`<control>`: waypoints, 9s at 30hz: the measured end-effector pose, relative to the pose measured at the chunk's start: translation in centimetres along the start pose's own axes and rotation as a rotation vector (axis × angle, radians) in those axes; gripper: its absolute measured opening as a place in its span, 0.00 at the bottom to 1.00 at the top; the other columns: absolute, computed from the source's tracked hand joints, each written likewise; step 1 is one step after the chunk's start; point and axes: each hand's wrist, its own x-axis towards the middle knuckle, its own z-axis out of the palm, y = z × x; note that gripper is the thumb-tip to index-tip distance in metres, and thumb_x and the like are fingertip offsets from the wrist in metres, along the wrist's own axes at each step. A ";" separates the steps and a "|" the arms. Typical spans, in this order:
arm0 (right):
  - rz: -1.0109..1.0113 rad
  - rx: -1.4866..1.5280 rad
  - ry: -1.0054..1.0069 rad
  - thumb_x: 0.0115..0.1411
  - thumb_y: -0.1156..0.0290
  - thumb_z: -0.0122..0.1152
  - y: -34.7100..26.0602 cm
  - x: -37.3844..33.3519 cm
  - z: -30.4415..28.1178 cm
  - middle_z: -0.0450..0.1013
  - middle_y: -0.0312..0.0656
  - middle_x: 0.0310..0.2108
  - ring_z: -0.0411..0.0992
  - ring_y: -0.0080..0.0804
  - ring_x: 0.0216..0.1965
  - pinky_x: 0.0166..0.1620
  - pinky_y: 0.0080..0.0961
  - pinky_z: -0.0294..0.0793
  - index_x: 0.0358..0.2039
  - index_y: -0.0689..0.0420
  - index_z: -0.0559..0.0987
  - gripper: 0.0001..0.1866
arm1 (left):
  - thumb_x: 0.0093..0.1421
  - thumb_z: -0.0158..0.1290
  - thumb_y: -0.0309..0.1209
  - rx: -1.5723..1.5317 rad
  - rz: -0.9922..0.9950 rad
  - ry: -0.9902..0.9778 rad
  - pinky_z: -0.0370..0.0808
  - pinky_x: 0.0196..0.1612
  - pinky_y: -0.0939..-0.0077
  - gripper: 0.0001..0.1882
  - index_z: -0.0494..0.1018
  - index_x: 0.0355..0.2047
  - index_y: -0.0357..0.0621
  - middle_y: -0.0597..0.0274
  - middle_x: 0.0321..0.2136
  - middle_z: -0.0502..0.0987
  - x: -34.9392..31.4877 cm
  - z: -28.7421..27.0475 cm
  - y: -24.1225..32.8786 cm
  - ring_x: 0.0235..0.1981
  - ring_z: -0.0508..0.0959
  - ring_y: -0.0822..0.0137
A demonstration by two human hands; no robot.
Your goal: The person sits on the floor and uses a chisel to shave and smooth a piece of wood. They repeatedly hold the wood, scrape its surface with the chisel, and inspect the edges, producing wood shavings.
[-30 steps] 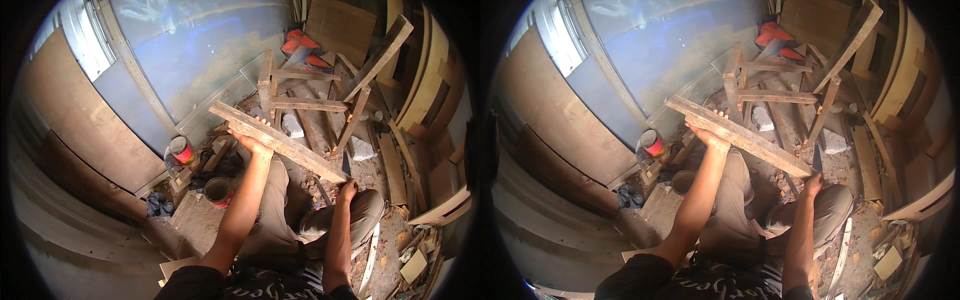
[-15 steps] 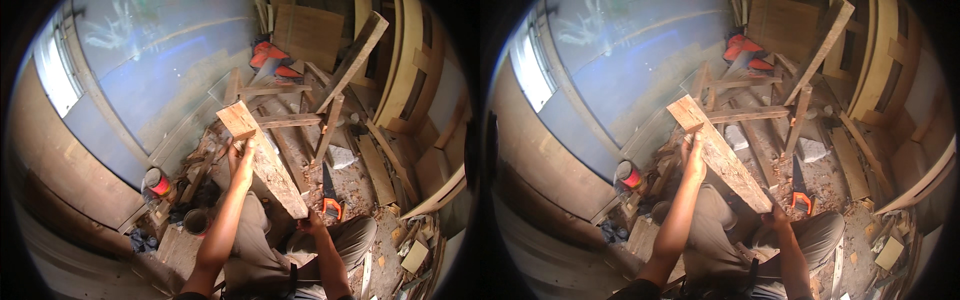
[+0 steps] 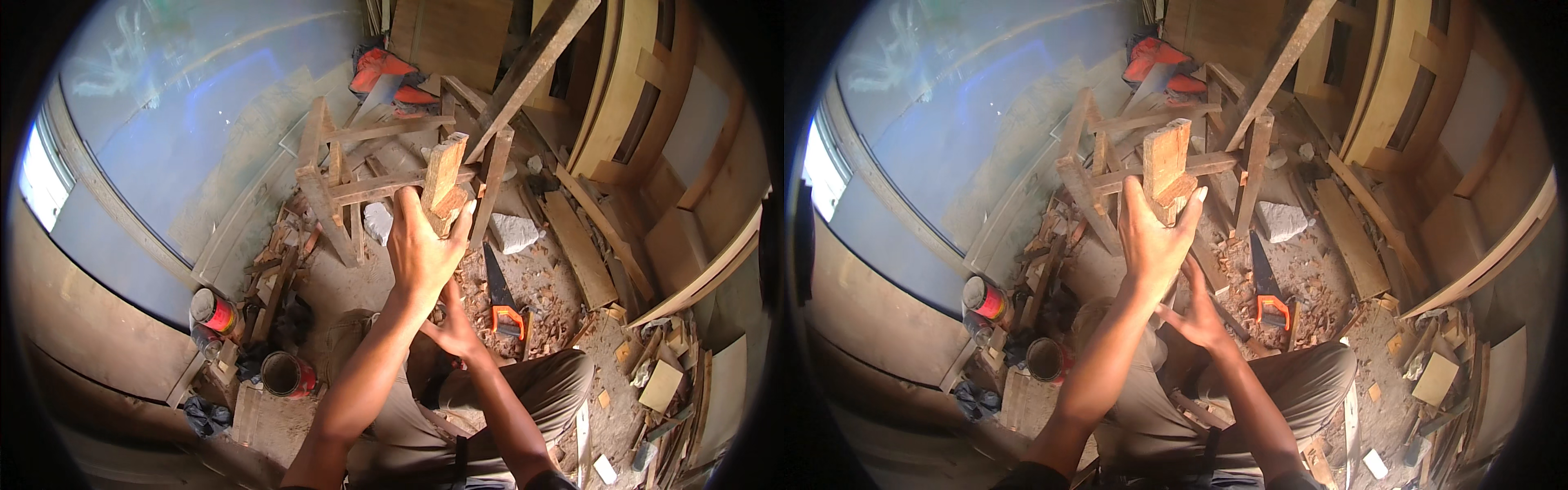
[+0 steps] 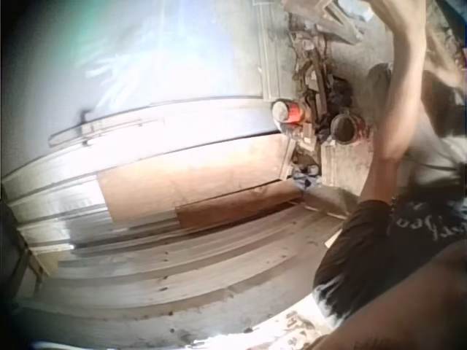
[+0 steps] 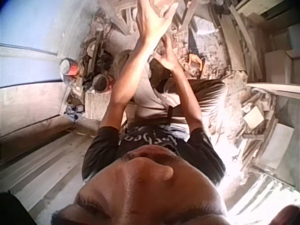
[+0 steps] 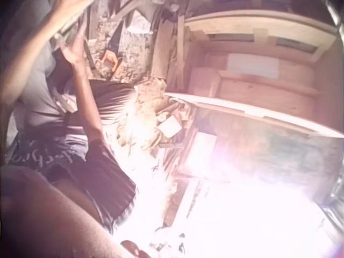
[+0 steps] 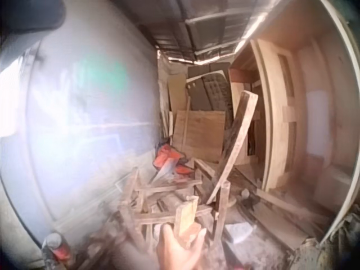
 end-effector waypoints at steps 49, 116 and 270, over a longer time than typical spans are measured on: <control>-0.361 -0.096 0.230 0.50 0.66 0.75 -14.9 4.7 3.1 0.76 0.40 0.36 0.72 0.37 0.42 0.48 0.33 0.67 0.37 0.57 0.84 0.15 | 0.61 0.60 0.27 -0.805 -0.163 -0.427 0.67 0.26 0.83 0.11 0.75 0.40 0.32 0.59 0.32 0.77 1.4 -16.4 -10.2 0.24 0.72 0.76; 0.358 -0.440 -0.216 0.57 0.69 0.61 6.3 -6.1 -3.8 0.74 0.54 0.23 0.76 0.56 0.26 0.30 0.43 0.73 0.29 0.62 0.74 0.09 | 0.65 0.58 0.34 -0.003 -0.758 0.265 0.85 0.37 0.65 0.10 0.75 0.35 0.39 0.63 0.34 0.77 -3.5 -19.9 -13.9 0.34 0.77 0.73; 0.362 -0.032 -0.367 0.57 0.75 0.65 -8.9 -5.6 7.8 0.75 0.42 0.18 0.77 0.38 0.20 0.27 0.33 0.77 0.49 0.64 0.72 0.19 | 0.64 0.56 0.22 -0.337 -0.896 0.298 0.75 0.50 0.78 0.14 0.75 0.50 0.35 0.58 0.47 0.78 -14.5 -20.3 -5.6 0.48 0.78 0.71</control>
